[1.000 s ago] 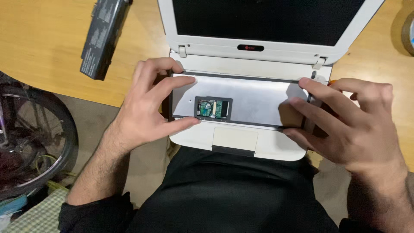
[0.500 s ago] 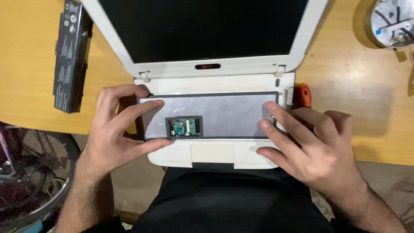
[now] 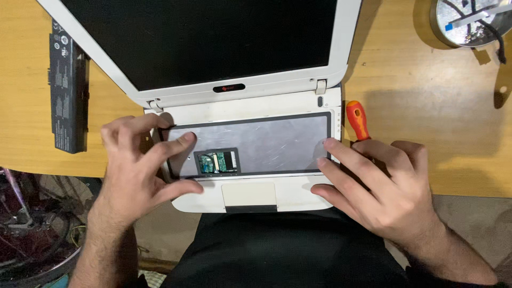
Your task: The person disassembles a white laptop by removing screws from the bottom and palm rest using a screwdriver. They remove the palm rest cover to access the internal components, then reassemble the device by replacing the cover and tightening the screws.
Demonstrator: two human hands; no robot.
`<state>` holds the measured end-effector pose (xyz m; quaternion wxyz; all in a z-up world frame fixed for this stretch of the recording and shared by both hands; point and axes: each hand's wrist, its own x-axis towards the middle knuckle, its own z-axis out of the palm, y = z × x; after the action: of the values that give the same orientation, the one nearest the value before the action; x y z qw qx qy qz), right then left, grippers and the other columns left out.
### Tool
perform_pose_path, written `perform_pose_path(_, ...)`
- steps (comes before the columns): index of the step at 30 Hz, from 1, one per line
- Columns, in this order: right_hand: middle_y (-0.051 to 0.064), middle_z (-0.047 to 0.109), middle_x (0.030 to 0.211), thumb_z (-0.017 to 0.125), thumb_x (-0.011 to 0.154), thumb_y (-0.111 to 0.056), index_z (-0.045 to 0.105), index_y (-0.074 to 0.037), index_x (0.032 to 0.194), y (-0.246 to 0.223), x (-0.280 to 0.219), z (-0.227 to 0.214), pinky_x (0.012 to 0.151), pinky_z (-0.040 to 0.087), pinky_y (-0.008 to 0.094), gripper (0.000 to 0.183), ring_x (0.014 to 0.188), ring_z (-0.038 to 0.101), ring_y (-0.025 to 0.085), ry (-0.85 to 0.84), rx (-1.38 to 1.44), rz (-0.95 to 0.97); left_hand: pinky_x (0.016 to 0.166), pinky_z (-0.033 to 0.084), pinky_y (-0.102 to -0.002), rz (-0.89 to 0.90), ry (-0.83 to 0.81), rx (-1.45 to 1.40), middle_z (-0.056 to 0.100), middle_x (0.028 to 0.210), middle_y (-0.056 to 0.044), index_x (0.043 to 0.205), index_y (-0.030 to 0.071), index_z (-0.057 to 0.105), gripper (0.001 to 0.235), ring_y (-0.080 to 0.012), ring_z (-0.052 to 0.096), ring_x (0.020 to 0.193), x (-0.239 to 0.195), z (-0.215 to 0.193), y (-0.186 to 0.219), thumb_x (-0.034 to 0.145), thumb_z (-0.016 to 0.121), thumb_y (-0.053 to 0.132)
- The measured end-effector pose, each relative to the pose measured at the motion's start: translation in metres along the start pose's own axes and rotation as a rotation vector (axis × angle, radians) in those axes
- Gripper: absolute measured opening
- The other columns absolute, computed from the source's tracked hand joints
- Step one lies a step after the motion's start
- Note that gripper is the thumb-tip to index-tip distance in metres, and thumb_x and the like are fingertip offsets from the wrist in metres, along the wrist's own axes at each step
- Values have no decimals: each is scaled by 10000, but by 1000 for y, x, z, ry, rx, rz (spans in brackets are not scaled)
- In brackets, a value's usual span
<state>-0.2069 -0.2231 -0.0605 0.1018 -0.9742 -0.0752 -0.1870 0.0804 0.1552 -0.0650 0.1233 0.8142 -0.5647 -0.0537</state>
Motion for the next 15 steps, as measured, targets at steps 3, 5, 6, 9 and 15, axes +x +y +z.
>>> perform_pose_path(3, 24, 889, 1509, 863, 1205, -550, 902, -192, 1340, 10, -16, 5, 956, 496, 517, 384, 1184, 739, 313, -15, 33, 30, 1178, 386, -605, 19, 30, 24, 608, 1605, -178, 1522, 269, 799, 742, -371, 553, 1417, 16, 0, 15, 1067, 671, 841)
perform_pose_path(5, 220, 925, 1153, 986, 1151, -206, 849, -21, 1394, 27, -39, 16, 716, 699, 369, 334, 892, 846, 251, 46, 132, 75, 1049, 444, -483, 124, 79, 250, 696, 1549, -75, 1523, 314, 747, 562, -279, 555, 1265, 30, 4, 25, 1189, 766, 765)
perform_pose_path(6, 220, 925, 1153, 986, 1151, -206, 849, -21, 1394, 22, -32, 6, 716, 699, 369, 334, 892, 846, 251, 48, 124, 76, 1049, 444, -483, 130, 84, 250, 696, 1549, -75, 1523, 314, 747, 562, -279, 555, 1265, 48, 2, 39, 1189, 766, 765)
perform_pose_path(9, 135, 895, 1069, 1057, 1181, -20, 894, 28, 1118, 20, -16, -13, 656, 528, 400, 182, 804, 734, 237, 30, 55, 385, 853, 618, -555, 372, 41, -31, 855, 1445, -130, 1422, 174, 721, 330, -323, 807, 1131, 96, -6, 75, 1229, 774, 437)
perform_pose_path(15, 77, 839, 956, 862, 1178, -337, 799, -14, 1271, 60, 2, -16, 481, 663, 366, 342, 609, 750, 177, -405, 146, 432, 1125, 554, -396, 710, -15, 122, 754, 1681, -55, 1514, 208, 823, 367, -248, 714, 1333, 149, -9, 107, 1149, 861, 213)
